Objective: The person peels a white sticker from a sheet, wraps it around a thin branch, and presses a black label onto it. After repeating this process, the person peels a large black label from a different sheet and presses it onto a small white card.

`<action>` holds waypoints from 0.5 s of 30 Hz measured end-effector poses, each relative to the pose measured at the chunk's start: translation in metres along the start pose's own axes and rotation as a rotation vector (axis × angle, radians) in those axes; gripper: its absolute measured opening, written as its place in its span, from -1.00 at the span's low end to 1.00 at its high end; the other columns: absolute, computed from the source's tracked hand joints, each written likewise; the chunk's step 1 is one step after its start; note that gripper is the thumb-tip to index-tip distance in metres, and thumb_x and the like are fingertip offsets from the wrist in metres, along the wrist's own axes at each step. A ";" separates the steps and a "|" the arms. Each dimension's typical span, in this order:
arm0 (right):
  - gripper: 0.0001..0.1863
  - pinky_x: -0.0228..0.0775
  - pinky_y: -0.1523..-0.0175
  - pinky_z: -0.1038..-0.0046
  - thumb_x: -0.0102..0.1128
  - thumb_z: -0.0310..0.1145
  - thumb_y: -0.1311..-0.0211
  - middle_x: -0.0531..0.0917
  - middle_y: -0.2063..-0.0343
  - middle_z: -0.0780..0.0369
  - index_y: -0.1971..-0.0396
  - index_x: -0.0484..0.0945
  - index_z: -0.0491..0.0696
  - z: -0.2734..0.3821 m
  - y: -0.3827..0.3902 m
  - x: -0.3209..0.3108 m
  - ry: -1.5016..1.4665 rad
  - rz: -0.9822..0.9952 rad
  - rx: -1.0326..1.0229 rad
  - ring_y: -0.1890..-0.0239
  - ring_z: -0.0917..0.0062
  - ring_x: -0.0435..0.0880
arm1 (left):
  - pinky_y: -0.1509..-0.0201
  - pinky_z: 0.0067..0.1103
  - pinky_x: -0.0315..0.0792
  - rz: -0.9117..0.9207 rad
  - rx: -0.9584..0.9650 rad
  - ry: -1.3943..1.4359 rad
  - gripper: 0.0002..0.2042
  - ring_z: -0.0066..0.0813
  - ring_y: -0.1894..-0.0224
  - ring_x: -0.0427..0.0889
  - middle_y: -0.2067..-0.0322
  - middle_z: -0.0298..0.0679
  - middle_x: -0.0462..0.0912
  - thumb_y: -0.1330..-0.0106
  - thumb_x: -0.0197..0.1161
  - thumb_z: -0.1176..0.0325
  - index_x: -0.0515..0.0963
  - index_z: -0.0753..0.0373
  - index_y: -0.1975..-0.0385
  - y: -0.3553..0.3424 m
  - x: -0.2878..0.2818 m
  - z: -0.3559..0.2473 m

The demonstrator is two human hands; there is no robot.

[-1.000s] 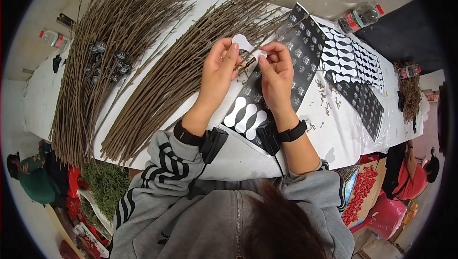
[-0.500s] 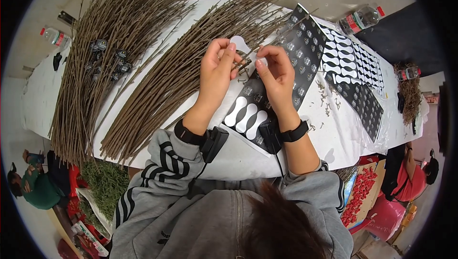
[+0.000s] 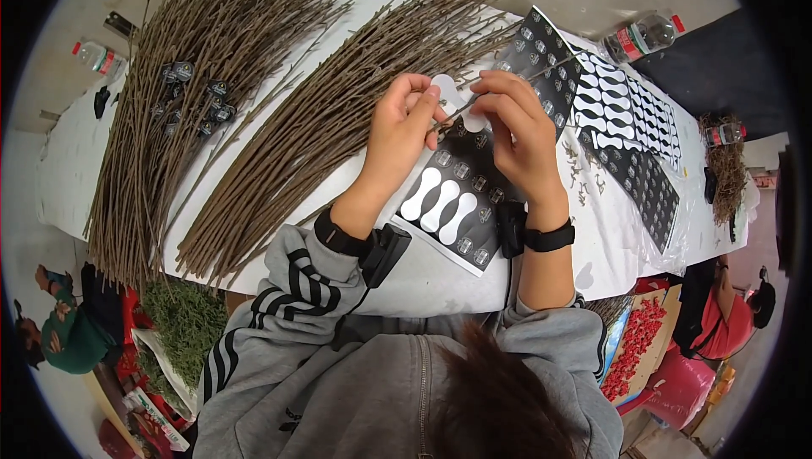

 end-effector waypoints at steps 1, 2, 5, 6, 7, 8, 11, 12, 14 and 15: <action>-0.76 0.36 -0.11 0.30 0.16 -0.78 0.12 0.60 0.21 0.19 0.41 0.52 -0.15 -0.004 0.002 -0.001 -0.033 -0.025 0.014 -0.05 0.24 0.54 | 0.65 -0.73 0.25 -0.004 -0.018 0.014 -0.83 -0.72 0.66 0.36 0.45 -0.30 0.55 -0.42 0.08 0.33 0.39 0.30 0.17 0.000 0.001 0.002; -0.76 0.36 -0.10 0.30 0.17 -0.78 0.12 0.61 0.24 0.20 0.42 0.52 -0.15 -0.007 0.003 -0.003 -0.067 -0.050 0.027 -0.03 0.25 0.55 | 0.65 -0.73 0.25 -0.001 -0.018 0.015 -0.83 -0.72 0.66 0.36 0.45 -0.30 0.55 -0.42 0.08 0.33 0.39 0.30 0.17 0.000 0.002 0.002; -0.77 0.36 -0.09 0.31 0.18 -0.78 0.12 0.61 0.30 0.21 0.44 0.52 -0.15 -0.007 0.001 -0.002 -0.103 -0.072 0.041 0.00 0.26 0.56 | 0.64 -0.77 0.15 0.017 -0.045 0.022 -0.80 -0.69 0.64 0.43 0.35 -0.28 0.60 -0.42 0.08 0.25 0.44 0.24 0.14 0.002 0.003 0.004; -0.77 0.37 -0.09 0.32 0.18 -0.77 0.12 0.62 0.33 0.22 0.44 0.52 -0.15 -0.008 0.001 -0.002 -0.119 -0.083 0.049 0.02 0.26 0.57 | 0.64 -0.77 0.15 0.017 -0.045 0.022 -0.80 -0.69 0.64 0.43 0.35 -0.28 0.60 -0.42 0.08 0.25 0.44 0.24 0.14 0.002 0.003 0.004; -0.77 0.37 -0.09 0.32 0.18 -0.77 0.12 0.62 0.33 0.22 0.44 0.52 -0.15 -0.009 0.002 -0.002 -0.118 -0.083 0.050 0.02 0.26 0.57 | 0.64 -0.77 0.14 0.027 -0.071 0.036 -0.79 -0.67 0.63 0.44 0.33 -0.26 0.60 -0.41 0.09 0.24 0.44 0.25 0.13 0.003 0.003 0.004; -0.78 0.37 -0.08 0.32 0.18 -0.77 0.11 0.61 0.34 0.22 0.44 0.52 -0.15 -0.010 0.002 -0.001 -0.116 -0.089 0.056 0.02 0.27 0.57 | 0.64 -0.77 0.13 0.038 -0.097 0.051 -0.77 -0.66 0.63 0.46 0.31 -0.25 0.60 -0.41 0.10 0.23 0.45 0.25 0.13 0.004 0.004 0.004; -0.80 0.36 -0.07 0.33 0.19 -0.75 0.10 0.61 0.37 0.22 0.44 0.52 -0.16 -0.012 0.003 0.001 -0.116 -0.100 0.067 0.04 0.29 0.57 | 0.65 -0.77 0.11 0.052 -0.148 0.087 -0.74 -0.64 0.62 0.48 0.27 -0.22 0.61 -0.40 0.11 0.21 0.46 0.27 0.10 0.004 0.004 0.010; -0.81 0.35 -0.07 0.34 0.20 -0.74 0.09 0.61 0.37 0.23 0.44 0.52 -0.16 -0.014 0.004 0.001 -0.135 -0.113 0.079 0.04 0.30 0.56 | 0.66 -0.77 0.10 0.058 -0.173 0.108 -0.71 -0.63 0.63 0.49 0.25 -0.21 0.62 -0.39 0.10 0.20 0.46 0.28 0.07 0.004 0.004 0.013; -0.83 0.34 -0.07 0.37 0.21 -0.71 0.07 0.61 0.39 0.24 0.44 0.53 -0.16 -0.018 0.004 0.001 -0.171 -0.138 0.103 0.05 0.32 0.54 | 0.66 -0.78 0.09 0.064 -0.199 0.130 -0.69 -0.63 0.63 0.50 0.22 -0.21 0.63 -0.39 0.10 0.19 0.46 0.29 0.04 0.004 0.005 0.016; -0.83 0.34 -0.07 0.37 0.21 -0.71 0.07 0.61 0.39 0.24 0.44 0.53 -0.16 -0.019 0.005 0.001 -0.171 -0.138 0.104 0.05 0.32 0.54 | 0.66 -0.78 0.10 0.061 -0.202 0.141 -0.68 -0.63 0.63 0.50 0.22 -0.20 0.63 -0.39 0.10 0.19 0.47 0.29 0.03 0.005 0.005 0.016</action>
Point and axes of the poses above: each hand's wrist, its own y-axis away from the middle knuckle, its own x-axis out of the palm, z = x × y, the point moved 10 cm from there along -y, towards the middle knuckle
